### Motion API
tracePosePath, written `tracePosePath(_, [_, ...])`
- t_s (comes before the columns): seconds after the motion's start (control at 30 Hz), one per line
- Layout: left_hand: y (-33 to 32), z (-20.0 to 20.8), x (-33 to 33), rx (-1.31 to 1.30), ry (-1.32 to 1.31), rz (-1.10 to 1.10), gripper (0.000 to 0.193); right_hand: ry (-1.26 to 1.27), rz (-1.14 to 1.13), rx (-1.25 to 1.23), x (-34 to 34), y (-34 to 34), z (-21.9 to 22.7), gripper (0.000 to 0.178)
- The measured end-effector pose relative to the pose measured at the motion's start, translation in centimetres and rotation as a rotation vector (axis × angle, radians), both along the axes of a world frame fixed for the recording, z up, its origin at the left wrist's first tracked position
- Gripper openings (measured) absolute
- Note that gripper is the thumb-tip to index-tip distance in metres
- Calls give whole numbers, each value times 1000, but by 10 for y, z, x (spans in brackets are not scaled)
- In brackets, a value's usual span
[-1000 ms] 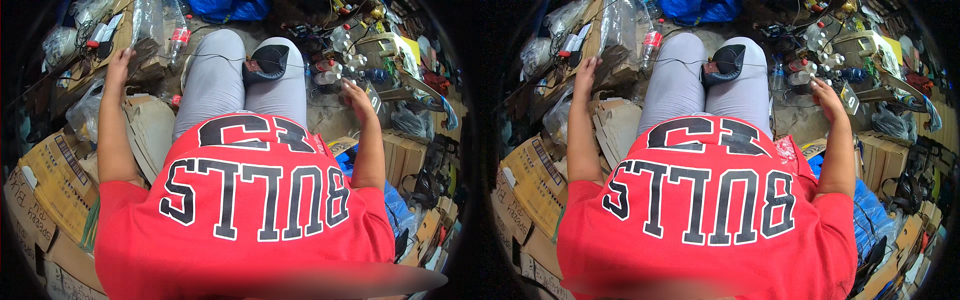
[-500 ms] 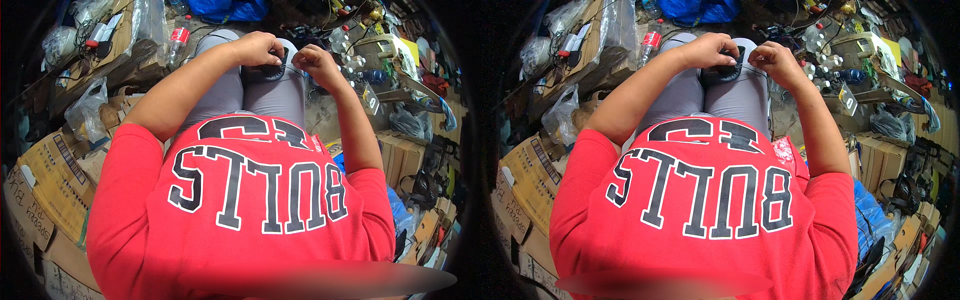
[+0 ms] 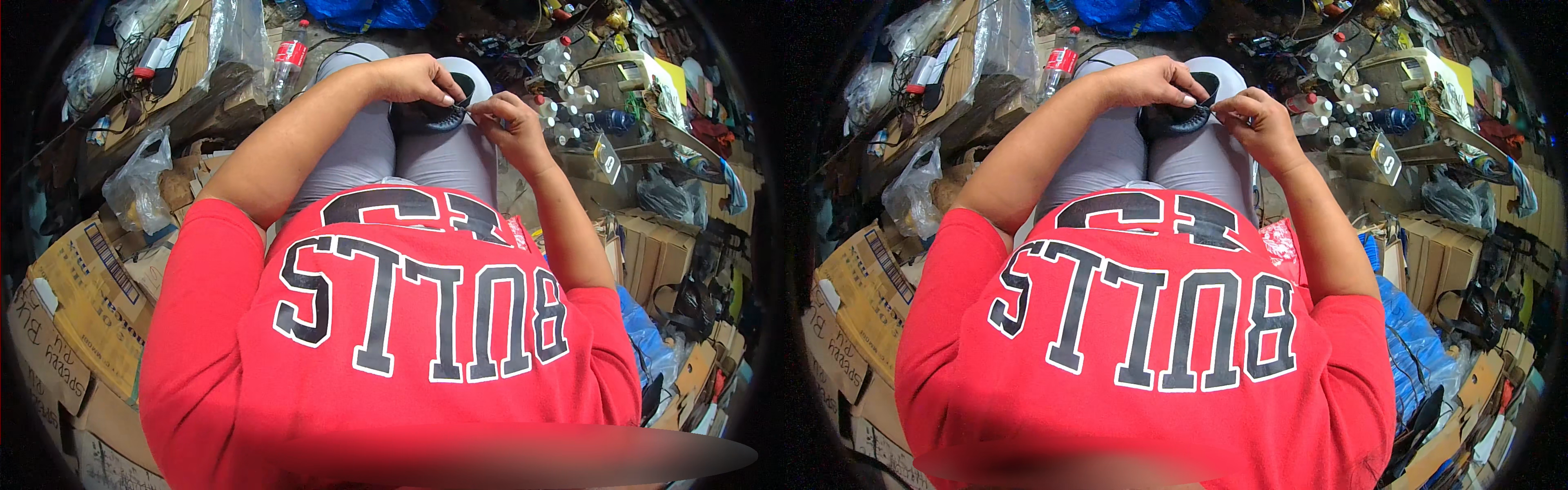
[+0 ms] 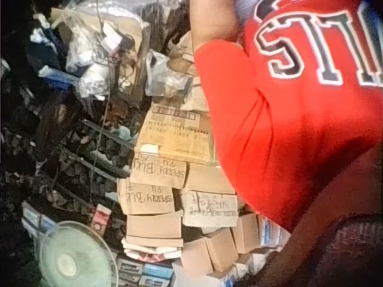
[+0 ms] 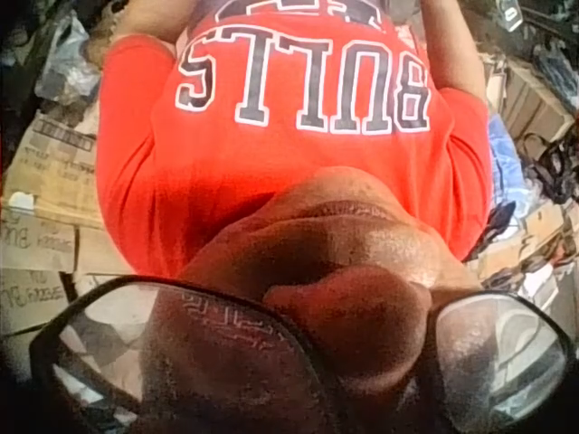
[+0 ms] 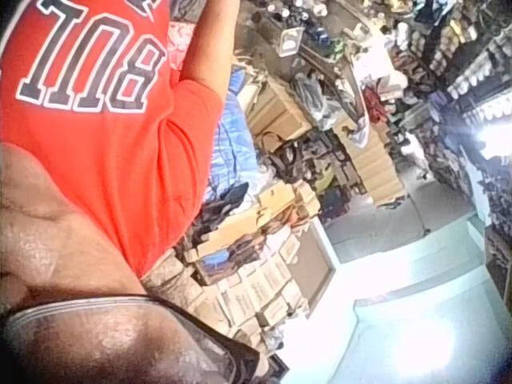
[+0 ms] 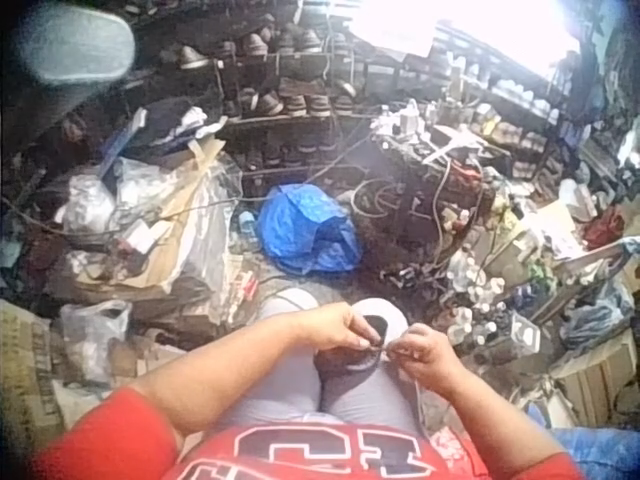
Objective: Hand-stitching a black leather shoe component using a needle and thread.
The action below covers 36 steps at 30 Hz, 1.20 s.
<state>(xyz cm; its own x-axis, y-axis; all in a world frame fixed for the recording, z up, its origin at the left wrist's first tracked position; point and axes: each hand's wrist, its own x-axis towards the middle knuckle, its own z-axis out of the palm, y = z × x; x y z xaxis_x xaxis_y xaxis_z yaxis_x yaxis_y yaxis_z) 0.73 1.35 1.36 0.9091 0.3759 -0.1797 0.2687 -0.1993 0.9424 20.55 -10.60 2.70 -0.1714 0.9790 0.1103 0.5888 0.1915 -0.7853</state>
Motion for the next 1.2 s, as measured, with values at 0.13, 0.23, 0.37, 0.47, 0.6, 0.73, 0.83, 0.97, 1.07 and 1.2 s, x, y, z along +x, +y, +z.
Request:
tracePosePath(0.13, [-1,-2,2,42,32,-51,30,-236,34,34,-7,-5,19,19])
tracePosePath(0.23, [-1,-2,4,49,58,-87,31,-569,124,105,-18,0,35,19])
tracePosePath(0.37, [2,3,3,185,82,-106,31,-878,271,177,-39,13,53,14])
tracePosePath(0.47, [-3,16,11,84,228,62,28,-899,306,194,-32,26,40,12])
tracePosePath(0.6, [-6,-12,2,701,-104,362,35,-219,110,-211,-12,34,14,13])
tracePosePath(0.73, [-33,7,-33,562,117,393,37,344,-38,-570,15,25,4,22])
tracePosePath(0.83, [-33,22,-80,521,226,223,30,-77,97,-238,4,9,6,18])
tracePosePath(0.97, [-9,39,-103,495,433,353,27,133,-201,-39,21,20,-39,16])
tracePosePath(1.07, [-3,31,-86,203,-134,595,34,1127,-587,-162,20,32,-49,28])
tracePosePath(1.2, [-28,42,-37,-868,-828,458,38,1733,-297,-384,8,29,-29,42])
